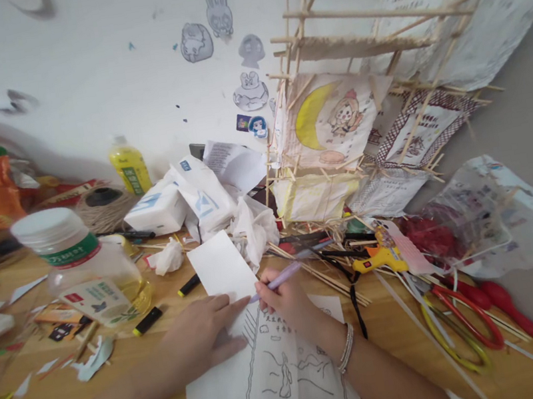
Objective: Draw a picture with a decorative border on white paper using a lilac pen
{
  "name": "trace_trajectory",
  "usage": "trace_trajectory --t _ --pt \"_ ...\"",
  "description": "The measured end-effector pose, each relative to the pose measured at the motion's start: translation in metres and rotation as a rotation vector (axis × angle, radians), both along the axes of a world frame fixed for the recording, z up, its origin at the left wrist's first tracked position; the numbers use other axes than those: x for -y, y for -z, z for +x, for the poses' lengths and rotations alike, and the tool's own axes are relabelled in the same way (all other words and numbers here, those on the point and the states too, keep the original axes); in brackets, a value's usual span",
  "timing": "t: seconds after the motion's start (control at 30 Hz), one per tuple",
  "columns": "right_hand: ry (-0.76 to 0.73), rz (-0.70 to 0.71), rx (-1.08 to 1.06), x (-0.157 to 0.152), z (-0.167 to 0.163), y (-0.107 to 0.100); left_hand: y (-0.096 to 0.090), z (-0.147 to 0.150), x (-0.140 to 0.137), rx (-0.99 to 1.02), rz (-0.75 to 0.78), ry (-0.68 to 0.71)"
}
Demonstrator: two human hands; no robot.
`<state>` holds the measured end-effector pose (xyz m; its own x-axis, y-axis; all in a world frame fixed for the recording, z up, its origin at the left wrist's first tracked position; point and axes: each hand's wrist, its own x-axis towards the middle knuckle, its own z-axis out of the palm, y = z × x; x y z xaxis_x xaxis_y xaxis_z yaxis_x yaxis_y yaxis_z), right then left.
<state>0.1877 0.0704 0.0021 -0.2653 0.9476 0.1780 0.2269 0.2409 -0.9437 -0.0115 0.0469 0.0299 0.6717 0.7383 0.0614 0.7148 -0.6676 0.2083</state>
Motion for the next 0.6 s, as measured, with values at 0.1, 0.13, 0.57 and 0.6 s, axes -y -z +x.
trace_trajectory --t 0.1,0.13,0.57,0.6 --pt "-0.003 0.004 0.003 -0.0002 0.0 0.0006 0.0005 -0.0002 -0.0006 0.004 -0.008 -0.002" --pt "0.0 0.009 0.009 -0.0003 0.0002 0.001 0.0009 -0.0003 -0.0008 0.006 -0.011 -0.002" --pt "0.005 0.001 0.025 0.0007 0.0019 0.004 0.0 0.0006 -0.0018 -0.004 -0.022 -0.011" --pt "0.002 0.005 0.03 0.001 0.0018 0.0034 -0.0004 0.0006 -0.0018 -0.006 -0.022 -0.013"
